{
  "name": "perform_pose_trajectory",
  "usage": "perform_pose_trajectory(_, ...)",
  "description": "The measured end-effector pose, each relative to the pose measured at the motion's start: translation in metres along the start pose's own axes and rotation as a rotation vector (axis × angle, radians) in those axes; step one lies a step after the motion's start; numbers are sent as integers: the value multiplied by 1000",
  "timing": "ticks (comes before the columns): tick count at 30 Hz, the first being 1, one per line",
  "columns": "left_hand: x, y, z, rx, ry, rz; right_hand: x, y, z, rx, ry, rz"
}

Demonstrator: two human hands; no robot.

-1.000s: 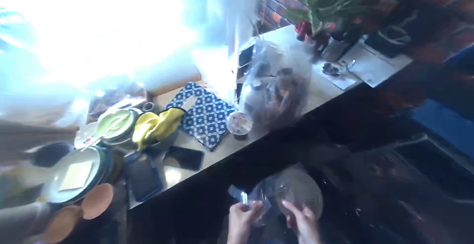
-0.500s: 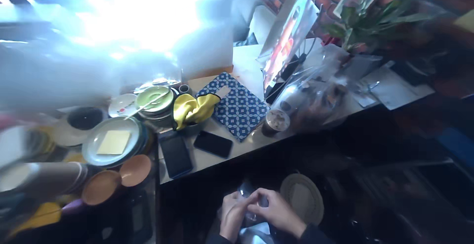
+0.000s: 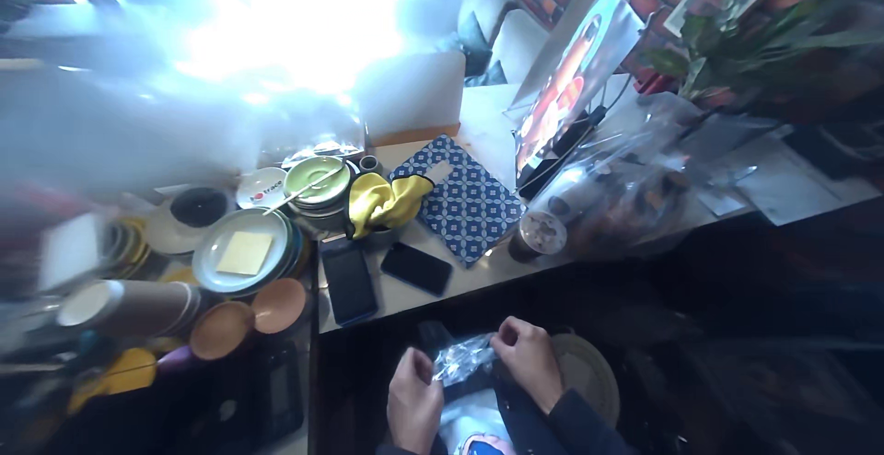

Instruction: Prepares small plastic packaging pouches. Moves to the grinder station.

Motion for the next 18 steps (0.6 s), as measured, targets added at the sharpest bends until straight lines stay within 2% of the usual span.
perform_pose_trajectory(3, -8, -11, -22, 139, -97, -157, -7, -5, -20, 258, -205, -103)
perform_pose_trajectory(7, -21, -26, -45, 282, -110, -80, 5, 5, -57, 566, -218, -95)
perform_pose_trajectory(10, -34, -30, -39, 150, 65, -172, -5, 0, -65, 508, -201, -192)
perform_pose_trajectory(12, -32, -27, -29, 65, 87, -248, -19, -7, -57, 411, -175, -247)
perform_pose_trajectory(16, -14, -22, -4, -143, -80, -176, -13, -11, -32, 371, 36, -207)
perform_pose_trajectory(18, -25, -27, 8, -205, -185, -191, -4, -8, -30, 420, 1, -219)
Point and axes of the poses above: each hand's wrist, its own y-axis away from the middle knuckle, its own z-axis out of the back of the hand, x = y × z, the point moved 9 cm from there along -y, towards the middle knuckle, and after that the axes turned 2 degrees about x, right-handed, at the moved point
